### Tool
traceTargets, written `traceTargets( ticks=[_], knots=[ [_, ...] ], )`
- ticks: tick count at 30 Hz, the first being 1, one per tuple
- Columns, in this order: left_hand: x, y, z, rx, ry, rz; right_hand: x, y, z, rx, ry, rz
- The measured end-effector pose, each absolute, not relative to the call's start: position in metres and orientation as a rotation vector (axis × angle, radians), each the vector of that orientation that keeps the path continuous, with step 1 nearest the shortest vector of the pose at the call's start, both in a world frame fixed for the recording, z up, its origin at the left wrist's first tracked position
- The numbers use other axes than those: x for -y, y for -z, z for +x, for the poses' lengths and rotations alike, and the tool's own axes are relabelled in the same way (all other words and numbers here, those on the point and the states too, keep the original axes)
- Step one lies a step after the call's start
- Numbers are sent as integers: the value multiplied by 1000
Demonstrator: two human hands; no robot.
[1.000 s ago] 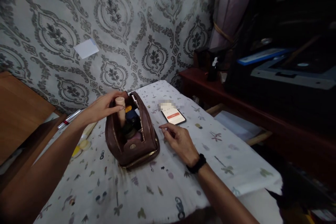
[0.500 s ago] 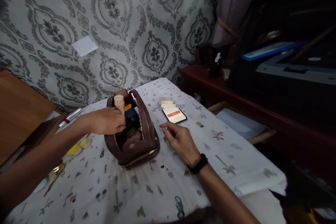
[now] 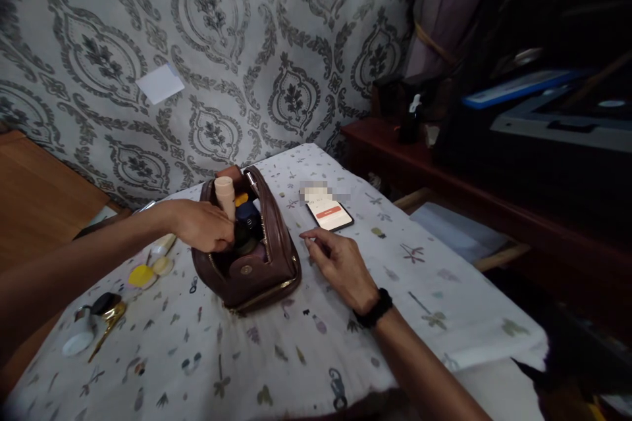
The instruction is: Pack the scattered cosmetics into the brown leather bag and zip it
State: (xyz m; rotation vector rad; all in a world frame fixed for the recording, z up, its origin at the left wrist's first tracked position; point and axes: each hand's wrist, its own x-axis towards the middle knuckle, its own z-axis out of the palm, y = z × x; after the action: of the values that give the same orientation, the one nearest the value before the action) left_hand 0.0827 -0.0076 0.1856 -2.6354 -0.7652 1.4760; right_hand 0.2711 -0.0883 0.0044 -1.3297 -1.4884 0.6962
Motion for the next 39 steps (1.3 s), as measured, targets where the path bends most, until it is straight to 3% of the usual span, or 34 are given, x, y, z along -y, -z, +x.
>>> traceTargets(
  ticks=[22, 31, 39],
  knots=[
    [-9, -176, 54, 837, -1045, -3018, 88, -5, 270, 1471, -703, -1339],
    [-8, -175, 56, 839, -990, -3047, 89, -5, 271, 1495, -663, -1336],
    [0, -181, 64, 889, -1149, -2890, 88, -4, 271, 1463, -653, -1327]
  ],
)
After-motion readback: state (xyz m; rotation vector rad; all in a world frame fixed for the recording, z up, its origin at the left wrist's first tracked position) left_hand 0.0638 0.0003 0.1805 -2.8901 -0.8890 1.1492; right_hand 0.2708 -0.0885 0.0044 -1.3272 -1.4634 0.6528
